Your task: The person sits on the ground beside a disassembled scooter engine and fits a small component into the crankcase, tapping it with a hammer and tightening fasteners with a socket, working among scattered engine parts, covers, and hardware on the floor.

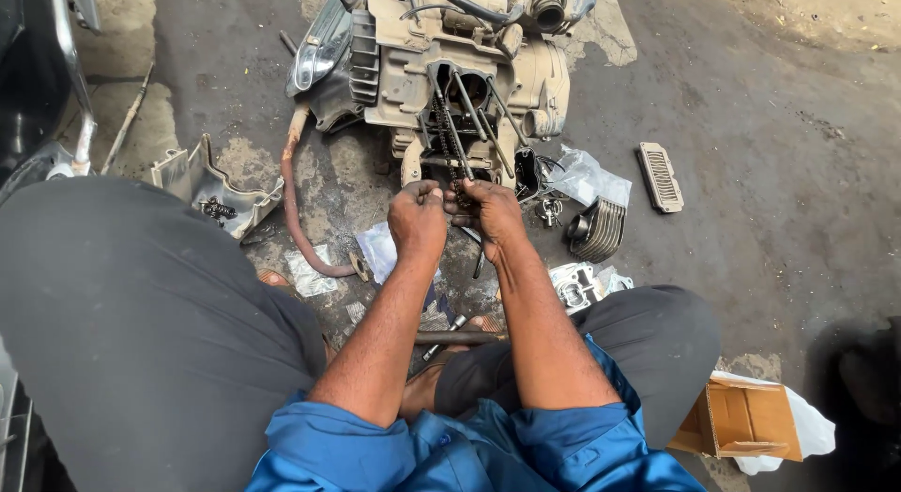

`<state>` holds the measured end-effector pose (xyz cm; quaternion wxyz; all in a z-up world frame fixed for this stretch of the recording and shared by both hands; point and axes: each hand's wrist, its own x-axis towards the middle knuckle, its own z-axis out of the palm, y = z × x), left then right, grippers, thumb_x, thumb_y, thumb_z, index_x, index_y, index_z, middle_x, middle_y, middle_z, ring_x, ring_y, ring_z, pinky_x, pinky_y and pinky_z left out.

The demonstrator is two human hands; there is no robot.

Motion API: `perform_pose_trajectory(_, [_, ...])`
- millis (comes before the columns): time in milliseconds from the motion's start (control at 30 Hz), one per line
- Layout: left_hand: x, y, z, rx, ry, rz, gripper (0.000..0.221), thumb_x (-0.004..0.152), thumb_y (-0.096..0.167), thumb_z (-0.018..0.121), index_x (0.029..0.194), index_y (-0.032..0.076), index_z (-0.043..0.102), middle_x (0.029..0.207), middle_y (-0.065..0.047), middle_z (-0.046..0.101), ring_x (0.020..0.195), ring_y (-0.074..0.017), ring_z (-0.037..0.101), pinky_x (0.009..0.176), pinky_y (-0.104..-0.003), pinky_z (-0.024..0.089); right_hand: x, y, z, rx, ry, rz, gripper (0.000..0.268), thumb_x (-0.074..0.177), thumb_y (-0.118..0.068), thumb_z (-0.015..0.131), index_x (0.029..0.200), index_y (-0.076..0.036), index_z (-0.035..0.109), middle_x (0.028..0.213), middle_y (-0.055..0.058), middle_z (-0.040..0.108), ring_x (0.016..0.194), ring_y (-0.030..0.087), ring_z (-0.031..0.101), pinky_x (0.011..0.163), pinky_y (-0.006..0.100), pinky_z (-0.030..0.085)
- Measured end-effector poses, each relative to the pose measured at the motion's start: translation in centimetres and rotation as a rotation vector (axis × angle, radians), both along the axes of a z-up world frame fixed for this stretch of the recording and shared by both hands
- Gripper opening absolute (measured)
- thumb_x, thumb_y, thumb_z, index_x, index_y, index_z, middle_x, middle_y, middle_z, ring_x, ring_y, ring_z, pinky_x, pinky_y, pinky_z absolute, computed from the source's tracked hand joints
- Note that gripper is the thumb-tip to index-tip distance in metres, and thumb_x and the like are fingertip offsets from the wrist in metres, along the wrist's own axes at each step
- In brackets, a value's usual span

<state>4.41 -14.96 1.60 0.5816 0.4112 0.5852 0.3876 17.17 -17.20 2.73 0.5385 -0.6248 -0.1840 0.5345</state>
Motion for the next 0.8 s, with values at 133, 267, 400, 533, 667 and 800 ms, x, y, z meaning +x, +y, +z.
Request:
perform_pose_trajectory(133, [1.2,2.5,-1.5,-0.249,-0.480,-0.030,0.023,0.094,0.010,0.066,0.112,-0.003,0.068,0.088,-0.012,0.070,0.070,-0.0200,0.068,0.058,-0.032,0.055,0.4,0.1,0.2,-0.011,0.070,0.021,0.017,0.101,-0.017,0.064,0.097,-0.001,0.067,0.085,0.012,0.074,0.070,0.022,0.074,0.058,0.031,0.060])
perform_pose_trajectory(267, [2.5,3.3,-5.2,-0.264,-0.715,-0.053,0.023,0.097,0.012,0.068,0.112,-0.005,0.069,0.090,-0.009,0.069,0.073,-0.0136,0.064,0.059,-0.028,0.057,0.1,0.3,0.6,-0.038,0.034,0.056,0.017,0.102,-0.018,0.063,0.100,-0.001,0.066,0.088,0.011,0.073,0.070,0.022,0.074,0.058,0.032,0.060])
perform_pose_trajectory(400, [2.5,3.7,-3.9,-0.412,-0.774,-0.050,0.015,0.090,0.011,0.070,0.099,-0.001,0.066,0.080,-0.008,0.064,0.062,-0.0199,0.064,0.050,-0.033,0.057,-0.2,0.8,1.7,-0.081,-0.045,0.058,0.015,0.102,-0.018,0.061,0.108,-0.005,0.066,0.097,0.011,0.072,0.074,0.022,0.073,0.061,0.032,0.059])
perform_pose_trajectory(533, [3.7,3.5,-7.3,-0.371,-0.812,0.017,0.010,0.090,0.008,0.072,0.094,0.000,0.067,0.080,-0.006,0.068,0.062,-0.0152,0.061,0.049,-0.027,0.052,0.8,0.8,0.7,-0.097,0.083,0.043,0.016,0.102,-0.018,0.062,0.110,-0.004,0.065,0.102,0.012,0.072,0.087,0.027,0.072,0.074,0.040,0.059])
perform_pose_trajectory(667, [2.4,3.6,-4.9,-0.449,-0.785,0.064,0.010,0.089,0.009,0.072,0.093,0.001,0.067,0.078,-0.006,0.066,0.056,-0.0123,0.056,0.041,-0.027,0.046,1.3,0.9,1.1,-0.112,0.286,0.044,0.016,0.102,-0.020,0.062,0.106,-0.004,0.064,0.104,0.013,0.072,0.099,0.031,0.071,0.087,0.048,0.058])
perform_pose_trajectory(800, [1.6,3.7,-3.8,-0.551,-0.814,0.058,0.009,0.089,0.011,0.069,0.090,0.003,0.064,0.072,-0.005,0.063,0.046,-0.0148,0.055,0.035,-0.029,0.038,0.3,1.0,2.6,-0.128,0.387,0.059,0.024,0.098,-0.021,0.057,0.109,-0.004,0.069,0.111,0.015,0.073,0.105,0.032,0.071,0.094,0.050,0.055])
